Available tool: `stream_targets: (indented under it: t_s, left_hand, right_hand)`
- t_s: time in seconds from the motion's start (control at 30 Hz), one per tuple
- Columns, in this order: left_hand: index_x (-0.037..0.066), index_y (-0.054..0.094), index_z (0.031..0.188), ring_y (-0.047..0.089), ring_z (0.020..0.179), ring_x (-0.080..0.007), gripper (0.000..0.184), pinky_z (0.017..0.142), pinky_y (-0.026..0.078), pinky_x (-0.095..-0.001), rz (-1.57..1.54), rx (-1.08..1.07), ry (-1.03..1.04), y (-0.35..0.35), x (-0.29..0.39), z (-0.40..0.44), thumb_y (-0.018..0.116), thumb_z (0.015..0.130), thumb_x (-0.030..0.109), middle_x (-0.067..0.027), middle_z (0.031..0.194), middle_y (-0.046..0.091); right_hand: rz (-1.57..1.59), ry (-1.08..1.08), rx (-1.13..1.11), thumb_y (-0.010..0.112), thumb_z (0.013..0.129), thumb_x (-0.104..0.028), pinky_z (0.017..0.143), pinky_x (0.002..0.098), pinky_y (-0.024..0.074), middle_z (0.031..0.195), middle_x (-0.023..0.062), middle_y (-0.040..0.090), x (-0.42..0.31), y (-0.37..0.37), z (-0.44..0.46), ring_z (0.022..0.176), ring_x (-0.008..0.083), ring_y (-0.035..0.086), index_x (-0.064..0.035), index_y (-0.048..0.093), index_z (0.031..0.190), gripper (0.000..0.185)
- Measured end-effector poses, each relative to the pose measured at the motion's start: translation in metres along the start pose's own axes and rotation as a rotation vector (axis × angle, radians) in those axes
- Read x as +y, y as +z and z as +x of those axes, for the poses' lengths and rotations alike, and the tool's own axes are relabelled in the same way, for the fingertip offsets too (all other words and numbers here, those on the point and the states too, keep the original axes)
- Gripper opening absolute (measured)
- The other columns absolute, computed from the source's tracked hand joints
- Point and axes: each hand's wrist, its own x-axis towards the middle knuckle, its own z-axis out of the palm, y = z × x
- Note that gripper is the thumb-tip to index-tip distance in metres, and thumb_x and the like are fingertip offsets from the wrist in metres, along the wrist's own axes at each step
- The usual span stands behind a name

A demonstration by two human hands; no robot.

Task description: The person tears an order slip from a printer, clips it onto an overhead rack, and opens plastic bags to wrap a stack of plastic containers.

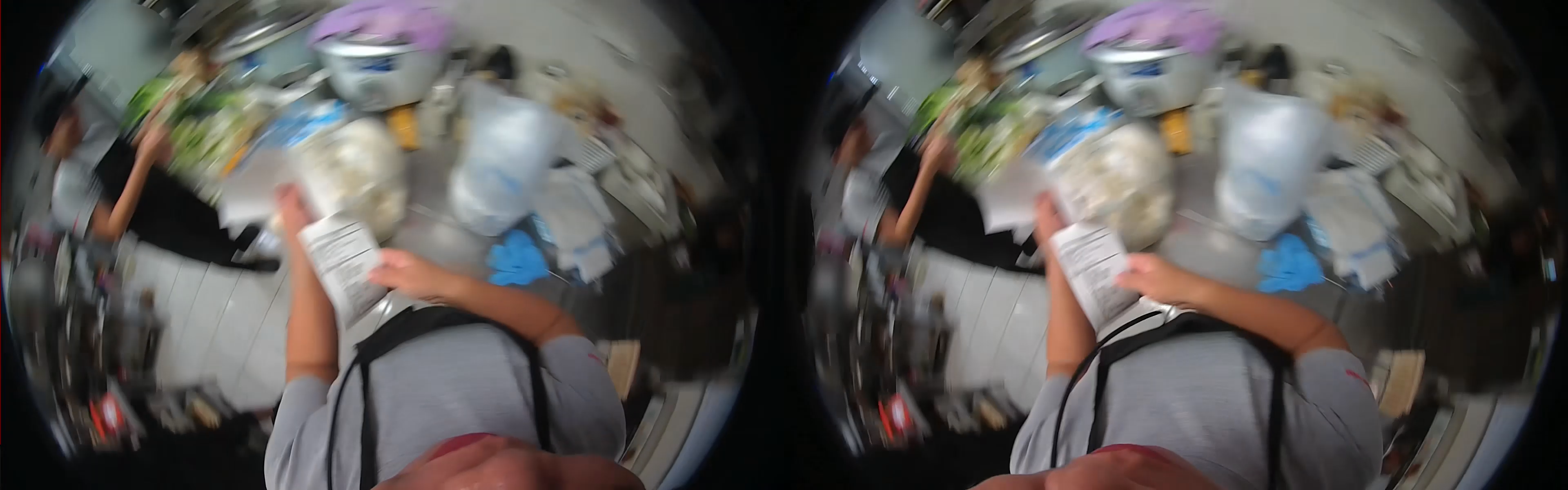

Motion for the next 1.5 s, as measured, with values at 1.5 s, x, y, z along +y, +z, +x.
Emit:
stream_targets:
  t_s: [1.5]
  left_hand:
    - [0.014, 0.046, 0.081, 0.045, 0.064, -0.0122, 0.008, 0.055, 0.038, -0.0259, -0.484, -0.249, -0.337, 0.013, -0.055, -0.080, 0.047, 0.079, 0.022, 0.0019, 0.074, 0.048]
  right_hand:
    - [-1.076, -0.992, 1.302, 0.049, 0.082, -0.026, 0.082, 0.0242, 0.0346, 0.106, 0.0036, 0.049, -0.452, -0.216, -0.254, 0.091, 0.0120, 0.047, -0.0066, 0.040, 0.118, 0.042]
